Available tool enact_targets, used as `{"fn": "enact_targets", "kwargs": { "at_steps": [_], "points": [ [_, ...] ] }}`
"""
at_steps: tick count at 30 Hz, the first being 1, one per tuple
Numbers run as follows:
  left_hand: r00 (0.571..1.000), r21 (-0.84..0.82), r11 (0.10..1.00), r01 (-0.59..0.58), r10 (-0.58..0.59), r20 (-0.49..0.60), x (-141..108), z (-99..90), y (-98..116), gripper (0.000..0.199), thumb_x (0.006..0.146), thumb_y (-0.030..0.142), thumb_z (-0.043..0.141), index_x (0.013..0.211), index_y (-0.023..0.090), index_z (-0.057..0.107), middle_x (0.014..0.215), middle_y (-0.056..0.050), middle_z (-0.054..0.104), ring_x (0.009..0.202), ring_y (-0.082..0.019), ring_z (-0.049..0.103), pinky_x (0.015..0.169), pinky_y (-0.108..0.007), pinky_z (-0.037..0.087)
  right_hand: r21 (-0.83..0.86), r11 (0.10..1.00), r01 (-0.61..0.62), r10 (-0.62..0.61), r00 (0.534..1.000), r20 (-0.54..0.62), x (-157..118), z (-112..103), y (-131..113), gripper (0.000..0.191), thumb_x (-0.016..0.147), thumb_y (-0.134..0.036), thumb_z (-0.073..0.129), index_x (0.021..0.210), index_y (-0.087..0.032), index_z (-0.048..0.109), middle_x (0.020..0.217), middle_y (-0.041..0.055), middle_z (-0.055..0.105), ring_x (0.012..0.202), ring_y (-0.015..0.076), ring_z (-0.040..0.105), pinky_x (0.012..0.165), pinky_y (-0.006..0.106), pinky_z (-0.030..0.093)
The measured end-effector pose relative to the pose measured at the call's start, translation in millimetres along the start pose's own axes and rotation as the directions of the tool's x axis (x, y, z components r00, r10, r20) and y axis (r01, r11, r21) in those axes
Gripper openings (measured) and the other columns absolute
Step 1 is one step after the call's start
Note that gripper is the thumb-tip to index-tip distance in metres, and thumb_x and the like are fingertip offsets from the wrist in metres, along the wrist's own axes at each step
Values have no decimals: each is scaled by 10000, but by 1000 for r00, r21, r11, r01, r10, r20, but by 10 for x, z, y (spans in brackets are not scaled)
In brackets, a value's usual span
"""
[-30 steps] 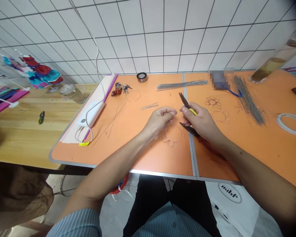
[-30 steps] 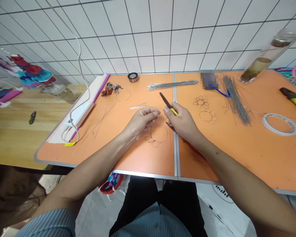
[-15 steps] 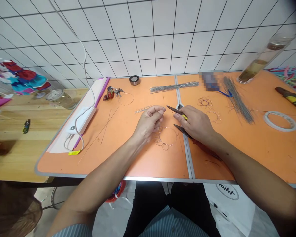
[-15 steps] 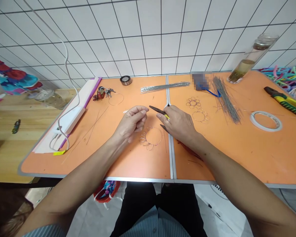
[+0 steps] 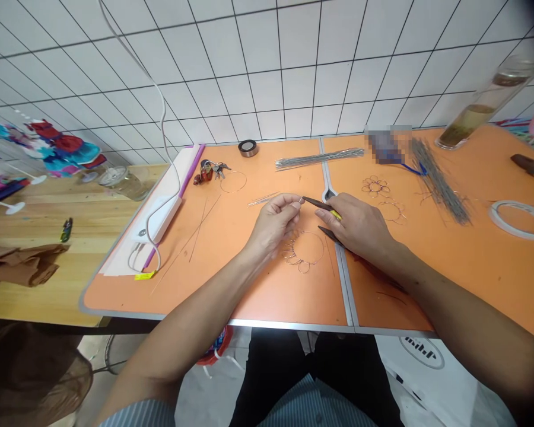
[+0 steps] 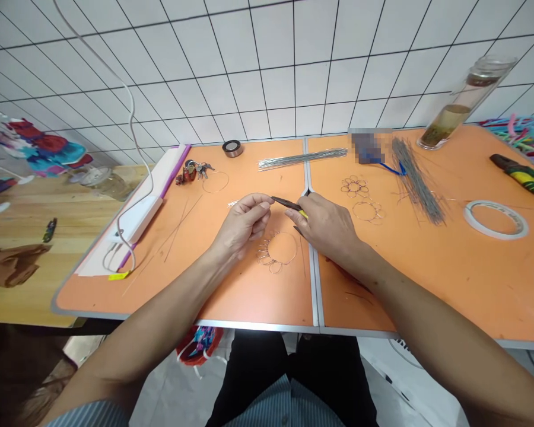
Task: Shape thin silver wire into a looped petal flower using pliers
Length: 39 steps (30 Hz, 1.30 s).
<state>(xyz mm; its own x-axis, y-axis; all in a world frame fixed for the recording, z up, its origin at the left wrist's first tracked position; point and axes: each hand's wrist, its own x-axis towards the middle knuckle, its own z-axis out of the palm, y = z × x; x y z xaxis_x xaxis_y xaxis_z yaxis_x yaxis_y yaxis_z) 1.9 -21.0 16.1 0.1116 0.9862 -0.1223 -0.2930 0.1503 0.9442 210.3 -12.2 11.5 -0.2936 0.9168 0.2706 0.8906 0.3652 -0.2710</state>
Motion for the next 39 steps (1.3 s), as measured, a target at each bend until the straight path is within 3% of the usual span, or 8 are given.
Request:
{"fn": "enact_targets", "kwargs": {
  "at_steps": [10,39],
  "points": [
    [1000,12,1000,-3,4,-18,-10,33,22,144,891,263,771,964,165,697,631,58,538,436,-39,270,427,-204,148,-3,1000,-2,2,1000,15,1,-23,-18,332,1121,-476,543,1024,-215,724,1018,86,760,871,239,664,654,327,300],
    [999,18,1000,2,-1,-47,-6,37,18,230,830,317,841,915,163,693,645,59,534,453,-37,282,444,-214,141,16,1000,-5,4,999,40,-19,-35,-33,393,1129,-518,504,996,-219,723,976,83,759,869,252,661,644,338,279]
  ]
}}
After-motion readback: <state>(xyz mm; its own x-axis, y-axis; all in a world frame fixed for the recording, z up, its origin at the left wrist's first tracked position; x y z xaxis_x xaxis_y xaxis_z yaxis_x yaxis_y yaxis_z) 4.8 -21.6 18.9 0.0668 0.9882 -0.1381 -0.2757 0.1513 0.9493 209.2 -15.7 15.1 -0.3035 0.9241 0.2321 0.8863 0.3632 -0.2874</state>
